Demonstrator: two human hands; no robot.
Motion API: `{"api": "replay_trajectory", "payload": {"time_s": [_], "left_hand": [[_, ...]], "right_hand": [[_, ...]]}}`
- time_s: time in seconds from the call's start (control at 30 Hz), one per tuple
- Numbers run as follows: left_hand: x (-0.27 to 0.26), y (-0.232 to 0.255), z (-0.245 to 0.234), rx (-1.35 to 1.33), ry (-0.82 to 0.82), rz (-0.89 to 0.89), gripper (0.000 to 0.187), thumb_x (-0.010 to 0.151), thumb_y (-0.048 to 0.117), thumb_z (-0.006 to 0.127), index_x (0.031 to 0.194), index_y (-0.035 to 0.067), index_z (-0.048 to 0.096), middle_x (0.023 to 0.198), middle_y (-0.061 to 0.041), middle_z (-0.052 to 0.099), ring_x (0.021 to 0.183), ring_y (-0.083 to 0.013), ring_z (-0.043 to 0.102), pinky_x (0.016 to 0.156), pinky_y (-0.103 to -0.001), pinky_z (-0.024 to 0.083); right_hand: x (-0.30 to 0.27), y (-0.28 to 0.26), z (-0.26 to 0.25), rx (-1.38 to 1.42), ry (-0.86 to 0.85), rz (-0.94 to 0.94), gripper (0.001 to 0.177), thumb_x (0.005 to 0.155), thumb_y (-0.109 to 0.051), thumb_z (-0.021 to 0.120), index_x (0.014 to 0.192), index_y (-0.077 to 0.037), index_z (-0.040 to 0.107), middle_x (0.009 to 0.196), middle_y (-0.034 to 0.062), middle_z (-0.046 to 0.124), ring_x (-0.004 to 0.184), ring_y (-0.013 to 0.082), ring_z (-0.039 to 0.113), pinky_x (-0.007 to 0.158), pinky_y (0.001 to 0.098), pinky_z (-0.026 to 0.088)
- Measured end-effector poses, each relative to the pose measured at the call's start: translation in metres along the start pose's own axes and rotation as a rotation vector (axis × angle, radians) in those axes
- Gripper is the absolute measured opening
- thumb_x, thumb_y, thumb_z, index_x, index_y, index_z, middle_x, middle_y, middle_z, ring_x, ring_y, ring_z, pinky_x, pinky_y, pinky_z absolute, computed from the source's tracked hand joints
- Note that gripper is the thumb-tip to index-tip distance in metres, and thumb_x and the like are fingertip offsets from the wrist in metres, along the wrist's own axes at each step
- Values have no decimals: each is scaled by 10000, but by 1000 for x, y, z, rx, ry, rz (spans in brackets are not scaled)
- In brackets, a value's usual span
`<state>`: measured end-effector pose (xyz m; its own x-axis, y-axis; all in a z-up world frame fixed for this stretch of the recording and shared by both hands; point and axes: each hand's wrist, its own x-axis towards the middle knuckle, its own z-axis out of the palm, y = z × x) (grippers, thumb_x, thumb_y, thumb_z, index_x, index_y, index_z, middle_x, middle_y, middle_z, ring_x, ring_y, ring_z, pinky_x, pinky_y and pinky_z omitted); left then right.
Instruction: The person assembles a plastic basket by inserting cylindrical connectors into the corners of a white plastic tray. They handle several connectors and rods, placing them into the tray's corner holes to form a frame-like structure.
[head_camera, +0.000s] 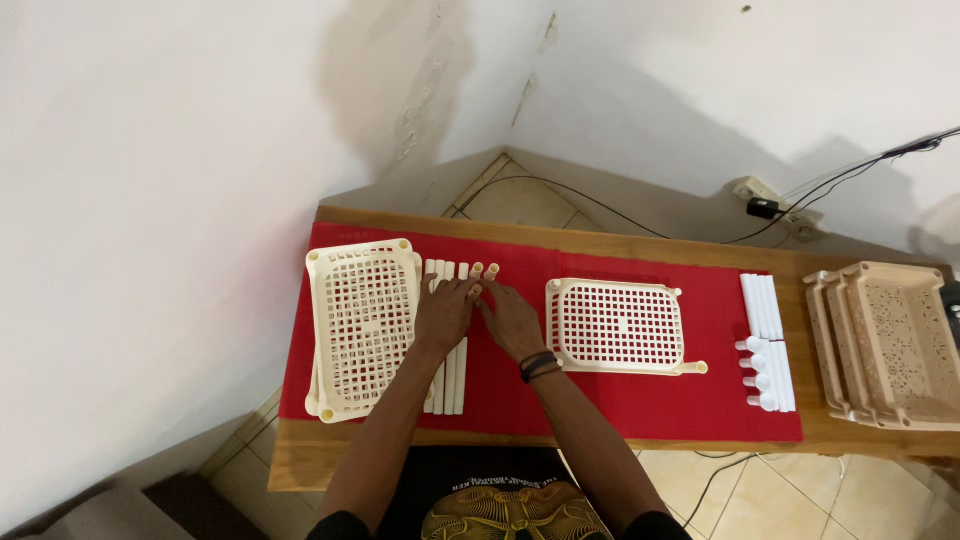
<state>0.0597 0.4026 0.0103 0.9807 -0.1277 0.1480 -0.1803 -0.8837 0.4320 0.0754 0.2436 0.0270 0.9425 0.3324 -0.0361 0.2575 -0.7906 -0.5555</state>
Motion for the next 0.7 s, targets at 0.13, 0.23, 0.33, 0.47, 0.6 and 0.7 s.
{"api": "replay_trajectory", "payload": {"time_s": [0.13, 0.23, 0.33, 0.47, 0.6, 0.7], "left_hand": [[0, 1, 2, -29, 22, 1, 300, 1026, 212, 548, 1293, 113, 643, 972, -70, 718, 974, -235, 669, 1143, -494, 301], [-1, 4, -4, -66, -6, -24, 217, 1036, 204, 548, 1200, 126, 668, 967, -61, 718, 976, -226, 674, 1158, -490, 302], [0, 10, -16, -95, 17, -14, 228, 1020, 204, 560, 1199, 114, 668, 965, -59, 722, 965, -227, 676, 1152, -500, 299], [0, 23, -38, -186, 105, -6, 253, 1042, 241, 562, 1237, 122, 671, 1013, -62, 731, 992, -218, 680, 1134, -501, 303], [2, 34, -54, -216, 136, 0, 269, 1058, 292, 562, 1243, 127, 665, 1081, -61, 736, 1056, -196, 679, 1137, -493, 301], [3, 39, -60, -245, 152, 27, 273, 1059, 281, 551, 1251, 123, 664, 1102, -62, 733, 1096, -194, 670, 1134, -483, 294]], "right_hand": [[4, 0, 2, -16, -12, 27, 388, 975, -237, 644, 1335, -105, 586, 1213, 157, 688, 1143, 331, 647, 957, 462, 537], [4, -4, -4, 5, -72, 106, 367, 998, -255, 628, 1334, -113, 583, 1189, 164, 688, 1117, 333, 658, 951, 461, 537], [-1, -10, -14, 28, -31, 51, 375, 988, -265, 630, 1324, -104, 583, 1188, 172, 689, 1106, 343, 662, 944, 469, 539], [-5, -19, -32, 103, 19, 53, 365, 986, -250, 657, 1307, -89, 593, 1197, 181, 690, 1111, 352, 666, 932, 468, 545], [-10, -26, -47, 181, 161, -65, 365, 965, -205, 692, 1298, -83, 610, 1227, 173, 702, 1115, 329, 694, 934, 426, 574], [-11, -30, -55, 236, 166, -62, 372, 962, -191, 700, 1306, -79, 610, 1255, 169, 697, 1140, 308, 698, 959, 406, 575]]}}
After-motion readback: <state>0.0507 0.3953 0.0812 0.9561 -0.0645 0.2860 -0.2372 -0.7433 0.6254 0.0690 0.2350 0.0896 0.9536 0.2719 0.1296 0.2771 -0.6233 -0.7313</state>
